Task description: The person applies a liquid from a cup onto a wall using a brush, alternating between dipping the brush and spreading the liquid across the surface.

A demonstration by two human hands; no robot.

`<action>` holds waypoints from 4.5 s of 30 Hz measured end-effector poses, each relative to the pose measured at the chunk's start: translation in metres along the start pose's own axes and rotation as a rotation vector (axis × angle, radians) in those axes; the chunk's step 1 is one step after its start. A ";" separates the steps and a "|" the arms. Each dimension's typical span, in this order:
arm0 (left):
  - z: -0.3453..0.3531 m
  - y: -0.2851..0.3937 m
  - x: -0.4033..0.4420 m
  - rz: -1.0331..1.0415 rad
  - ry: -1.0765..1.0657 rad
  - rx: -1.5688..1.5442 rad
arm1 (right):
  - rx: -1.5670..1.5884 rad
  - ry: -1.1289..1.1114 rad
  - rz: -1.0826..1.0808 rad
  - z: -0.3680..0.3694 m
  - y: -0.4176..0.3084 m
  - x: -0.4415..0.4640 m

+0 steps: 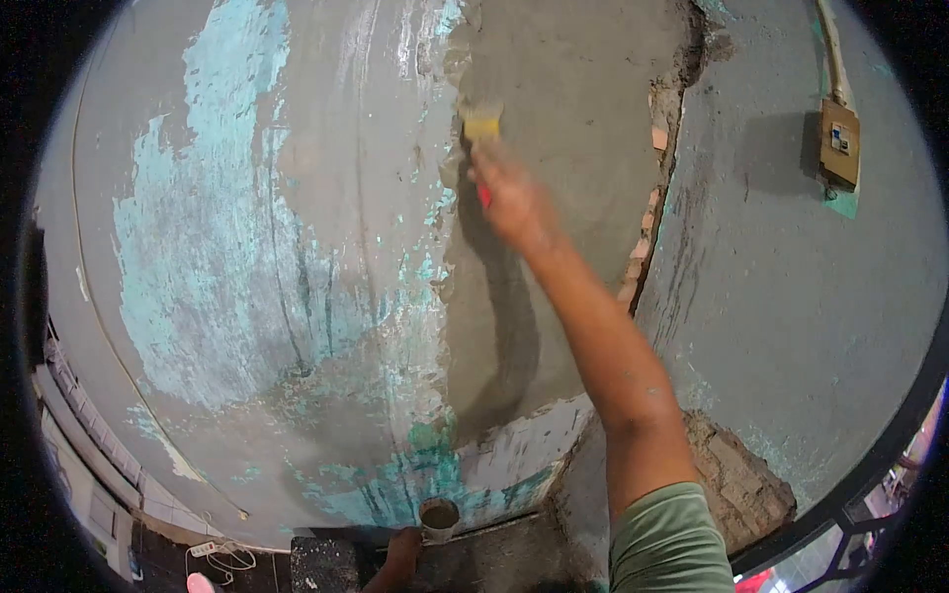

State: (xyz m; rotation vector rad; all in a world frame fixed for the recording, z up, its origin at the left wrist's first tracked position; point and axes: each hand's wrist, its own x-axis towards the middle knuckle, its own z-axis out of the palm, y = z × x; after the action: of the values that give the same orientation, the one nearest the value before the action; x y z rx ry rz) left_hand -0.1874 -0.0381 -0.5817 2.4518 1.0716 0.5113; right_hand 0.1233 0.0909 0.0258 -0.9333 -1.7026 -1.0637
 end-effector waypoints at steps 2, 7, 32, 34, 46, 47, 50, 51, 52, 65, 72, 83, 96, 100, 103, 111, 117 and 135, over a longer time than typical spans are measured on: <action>-0.012 0.009 0.004 -0.177 -0.120 -0.115 | -0.110 0.015 -0.106 0.016 -0.017 -0.052; -0.001 0.019 0.007 -0.303 -0.004 -0.348 | -0.111 -0.377 -0.112 -0.006 -0.055 -0.174; 0.018 -0.012 -0.022 -0.444 0.074 -0.611 | -0.042 0.078 -0.181 -0.028 0.021 0.061; 0.009 0.002 -0.025 -0.379 0.165 -0.604 | -0.135 -0.003 -0.186 -0.003 0.005 -0.001; 0.008 0.016 -0.018 -0.113 -0.010 -0.067 | 0.207 -0.893 0.127 -0.049 -0.078 -0.164; 0.010 0.017 -0.019 -0.089 0.055 -0.102 | 0.264 -0.976 0.264 -0.055 -0.075 -0.138; -0.001 0.021 -0.020 0.019 0.148 -0.099 | 0.232 -0.437 0.062 -0.064 -0.051 -0.049; -0.006 0.022 -0.018 0.062 0.165 -0.079 | 0.156 -0.302 0.064 -0.067 -0.050 -0.021; 0.000 0.016 -0.015 -0.051 0.148 -0.201 | 0.133 -0.189 0.037 -0.057 -0.043 -0.007; -0.009 -0.024 0.000 -0.401 -0.020 -1.001 | -0.024 -0.545 0.047 0.011 -0.093 -0.297; -0.054 -0.002 0.042 -0.749 -0.088 -1.141 | 0.399 -0.411 0.806 -0.035 -0.170 -0.313; -0.057 0.006 0.088 -0.425 -0.198 -1.173 | 0.361 -0.958 0.784 0.000 -0.224 -0.363; -0.069 0.076 0.126 -0.528 -0.097 -1.626 | 0.874 0.251 2.023 -0.051 -0.174 -0.418; -0.065 0.090 0.144 -0.480 -0.103 -1.621 | 1.313 0.356 2.043 -0.056 -0.133 -0.442; -0.072 0.109 0.158 -0.494 -0.083 -1.641 | 1.269 0.427 2.024 -0.075 -0.081 -0.340; -0.088 0.134 0.155 -0.367 0.103 -1.472 | 1.353 0.652 1.002 -0.072 0.077 -0.079; -0.075 0.123 0.131 -0.633 0.252 -1.547 | 1.300 0.611 1.022 -0.044 0.140 -0.121; -0.062 0.081 0.073 -0.701 0.257 -1.498 | 0.690 0.900 1.064 -0.054 0.115 -0.147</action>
State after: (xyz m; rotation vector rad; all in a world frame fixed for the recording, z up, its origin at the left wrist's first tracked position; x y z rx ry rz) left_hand -0.1224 -0.0196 -0.4768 0.6838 0.9508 0.9105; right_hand 0.2894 0.0611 -0.0705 -0.5853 -0.5367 -0.0628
